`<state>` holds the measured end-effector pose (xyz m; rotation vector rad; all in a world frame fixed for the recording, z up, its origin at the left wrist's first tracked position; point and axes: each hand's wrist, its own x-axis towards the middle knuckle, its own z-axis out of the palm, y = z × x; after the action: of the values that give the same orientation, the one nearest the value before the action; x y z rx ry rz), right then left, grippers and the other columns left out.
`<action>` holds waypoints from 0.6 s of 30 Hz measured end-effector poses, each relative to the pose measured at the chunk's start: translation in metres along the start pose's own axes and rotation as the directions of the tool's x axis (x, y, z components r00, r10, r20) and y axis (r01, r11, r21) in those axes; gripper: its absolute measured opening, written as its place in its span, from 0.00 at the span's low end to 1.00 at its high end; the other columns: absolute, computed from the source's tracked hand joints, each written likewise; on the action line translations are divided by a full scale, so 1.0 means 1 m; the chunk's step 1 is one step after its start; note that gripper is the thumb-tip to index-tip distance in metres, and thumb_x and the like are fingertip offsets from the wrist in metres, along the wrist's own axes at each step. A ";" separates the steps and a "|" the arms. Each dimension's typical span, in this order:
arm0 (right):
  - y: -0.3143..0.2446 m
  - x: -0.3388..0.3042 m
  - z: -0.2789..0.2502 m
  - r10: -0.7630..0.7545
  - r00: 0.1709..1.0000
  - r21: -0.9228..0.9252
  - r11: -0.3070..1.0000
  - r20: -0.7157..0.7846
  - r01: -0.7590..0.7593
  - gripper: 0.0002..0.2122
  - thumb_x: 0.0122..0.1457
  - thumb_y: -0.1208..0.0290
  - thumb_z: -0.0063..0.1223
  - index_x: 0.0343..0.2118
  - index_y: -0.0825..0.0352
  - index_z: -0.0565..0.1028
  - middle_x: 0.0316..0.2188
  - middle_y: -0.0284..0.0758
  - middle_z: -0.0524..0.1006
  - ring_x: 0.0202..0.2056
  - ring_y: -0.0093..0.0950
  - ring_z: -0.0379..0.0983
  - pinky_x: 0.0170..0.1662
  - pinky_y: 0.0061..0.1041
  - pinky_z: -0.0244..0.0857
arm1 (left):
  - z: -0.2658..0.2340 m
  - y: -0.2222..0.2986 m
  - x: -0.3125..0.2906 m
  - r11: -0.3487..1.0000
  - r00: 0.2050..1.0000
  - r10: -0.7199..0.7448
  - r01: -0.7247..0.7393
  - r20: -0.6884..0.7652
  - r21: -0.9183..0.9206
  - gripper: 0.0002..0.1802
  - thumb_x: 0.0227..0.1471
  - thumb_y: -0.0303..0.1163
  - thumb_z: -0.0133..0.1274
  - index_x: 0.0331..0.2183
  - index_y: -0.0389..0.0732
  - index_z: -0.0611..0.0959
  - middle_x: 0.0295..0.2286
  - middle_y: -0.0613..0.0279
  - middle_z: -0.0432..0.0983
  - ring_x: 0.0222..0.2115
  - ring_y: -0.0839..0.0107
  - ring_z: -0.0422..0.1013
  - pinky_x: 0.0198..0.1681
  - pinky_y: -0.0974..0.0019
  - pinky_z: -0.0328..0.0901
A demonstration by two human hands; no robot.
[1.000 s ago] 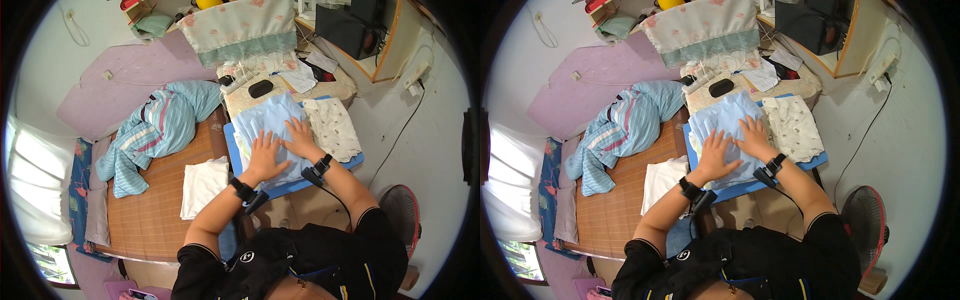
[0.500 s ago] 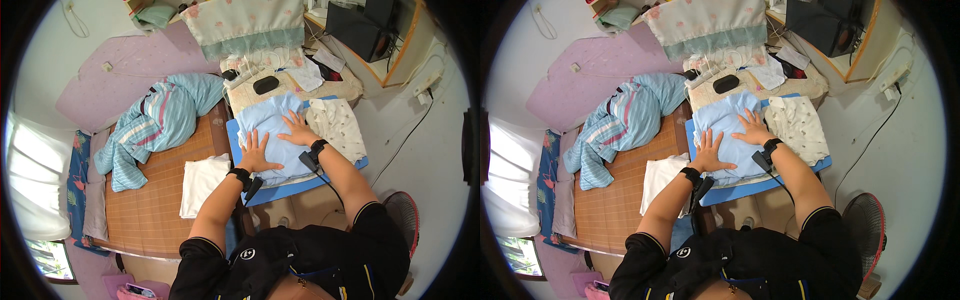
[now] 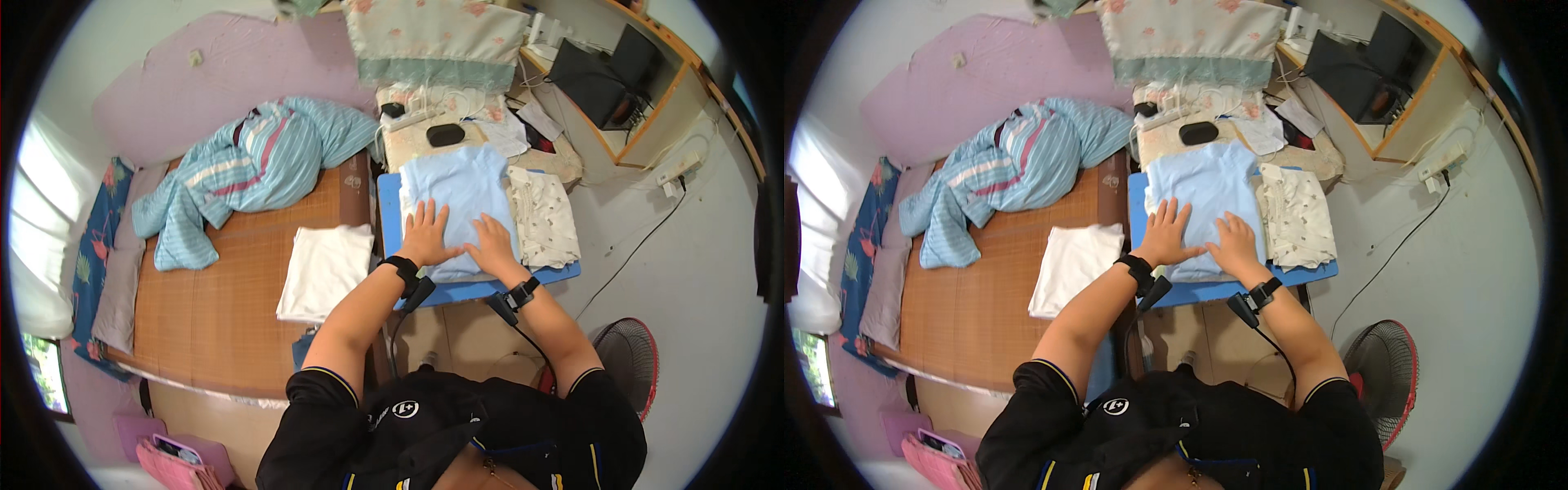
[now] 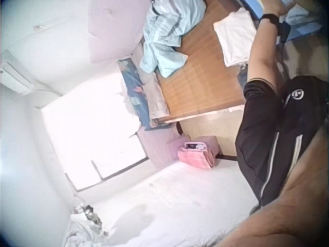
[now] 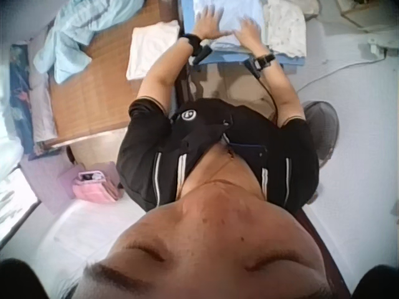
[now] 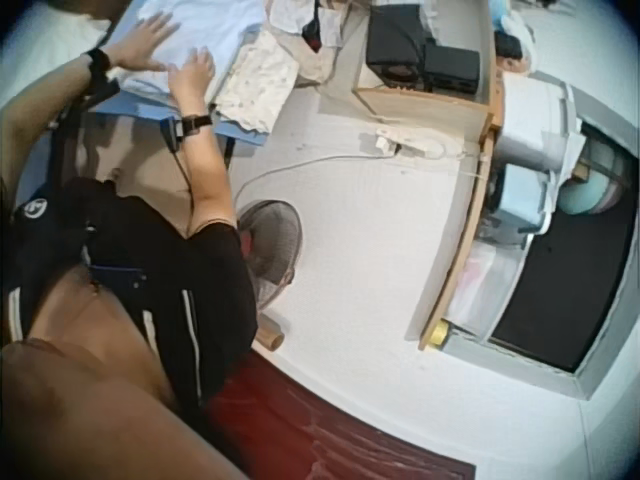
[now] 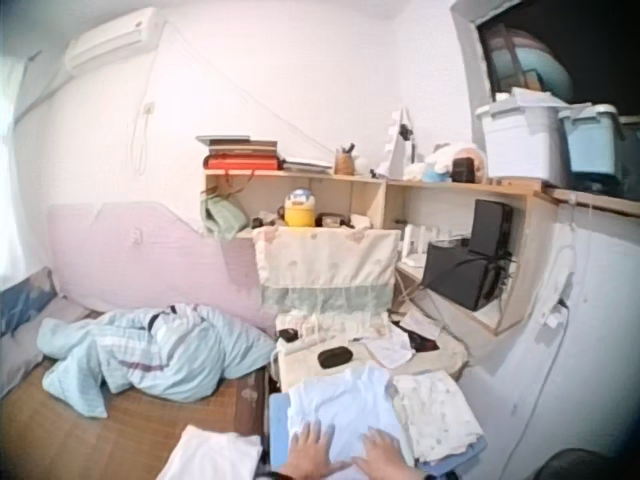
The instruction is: The person folds various pieces of clothing, including white shirts, patterned shorts, and a blue shirt, on a blue board. They then fold a light blue striped duvet on the bed.
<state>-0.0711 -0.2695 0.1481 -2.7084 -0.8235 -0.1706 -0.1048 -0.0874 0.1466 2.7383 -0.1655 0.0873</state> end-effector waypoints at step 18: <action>-0.201 -0.150 0.174 -0.187 0.781 0.715 0.566 0.596 -0.410 0.08 0.54 0.72 0.42 0.28 0.70 0.72 0.26 0.37 0.73 0.27 0.27 0.71 0.32 0.24 0.65 | 0.025 -0.204 -0.404 0.531 0.515 -0.819 0.508 -0.254 -0.678 0.25 0.43 0.36 0.54 0.41 0.31 0.70 0.39 0.46 0.69 0.41 0.57 0.66 0.43 0.62 0.62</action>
<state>-0.3035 -0.1330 0.0044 -1.8265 -0.6107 0.9780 -0.4781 0.1316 0.0116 1.8970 0.9639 0.5169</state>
